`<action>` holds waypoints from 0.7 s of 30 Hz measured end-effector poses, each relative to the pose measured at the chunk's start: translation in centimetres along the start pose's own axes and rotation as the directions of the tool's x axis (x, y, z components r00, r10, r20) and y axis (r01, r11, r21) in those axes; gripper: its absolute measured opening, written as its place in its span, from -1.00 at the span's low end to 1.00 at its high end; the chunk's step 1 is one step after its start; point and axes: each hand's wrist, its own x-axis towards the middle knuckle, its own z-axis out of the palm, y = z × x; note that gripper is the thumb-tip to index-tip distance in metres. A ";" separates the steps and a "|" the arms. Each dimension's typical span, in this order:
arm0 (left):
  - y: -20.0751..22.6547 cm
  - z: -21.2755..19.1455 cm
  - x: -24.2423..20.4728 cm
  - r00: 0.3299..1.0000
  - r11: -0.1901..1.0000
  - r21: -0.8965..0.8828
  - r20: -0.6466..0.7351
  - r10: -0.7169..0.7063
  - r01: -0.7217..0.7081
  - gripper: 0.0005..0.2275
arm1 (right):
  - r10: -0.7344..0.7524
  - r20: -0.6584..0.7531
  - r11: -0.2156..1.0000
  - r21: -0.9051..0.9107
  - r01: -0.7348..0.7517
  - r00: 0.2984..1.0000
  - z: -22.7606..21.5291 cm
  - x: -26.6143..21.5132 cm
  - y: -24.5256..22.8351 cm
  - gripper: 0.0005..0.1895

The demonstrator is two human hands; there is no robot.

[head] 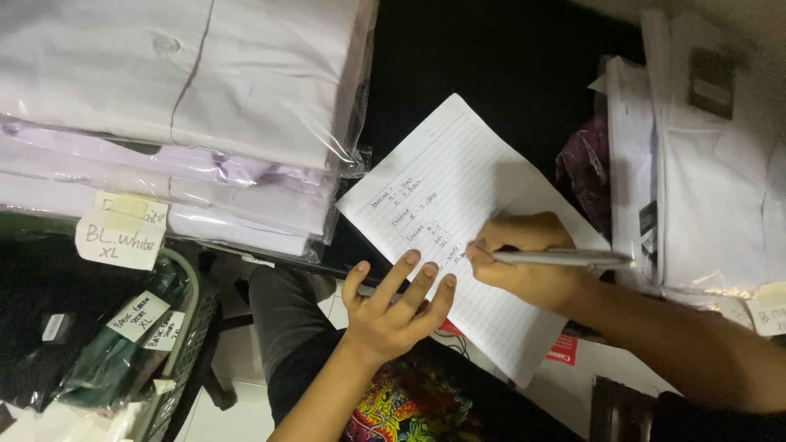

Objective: The person organizes packaged white shirts in a storage area. They move shirts from a green basket to a shelf, check tags, and write on a notepad with a pen.

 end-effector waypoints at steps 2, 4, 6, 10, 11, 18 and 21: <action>0.0 -0.1 -0.2 1.000 1.000 0.000 0.007 0.004 -0.004 -0.74 | 0.007 -0.007 1.000 -0.018 -0.008 1.000 -0.6 7.7 -7.5 -0.68; 0.0 -0.1 -0.1 1.000 1.000 0.004 0.011 0.007 -0.007 -0.73 | 0.010 -0.011 0.999 -0.036 -0.010 1.000 -1.3 11.1 -12.1 -0.68; -0.1 -0.1 0.0 1.000 1.000 0.002 0.002 0.006 -0.006 -0.74 | 0.089 -0.042 0.995 0.037 -0.087 0.995 -1.1 11.2 -12.4 -0.68; -0.1 -0.2 0.2 1.000 1.000 0.029 -0.006 0.011 -0.011 -0.75 | 0.118 -0.024 0.993 0.028 -0.117 0.993 -1.4 11.2 -12.4 -0.70; -0.1 -0.3 0.3 1.000 1.000 0.013 0.003 -0.001 0.001 -0.76 | 0.168 -0.005 0.985 0.024 -0.168 0.986 -1.5 11.0 -12.2 -0.72; 0.0 -0.7 0.4 0.999 0.999 -0.008 0.000 -0.047 0.047 -0.78 | 0.606 0.047 0.794 -0.094 -0.601 0.794 -2.2 9.9 -11.9 -0.88; -1.0 -1.8 0.6 0.987 0.991 0.079 0.128 0.097 -0.107 -0.82 | 0.747 0.061 0.665 -0.043 -0.745 0.663 -2.1 10.1 -13.1 -0.95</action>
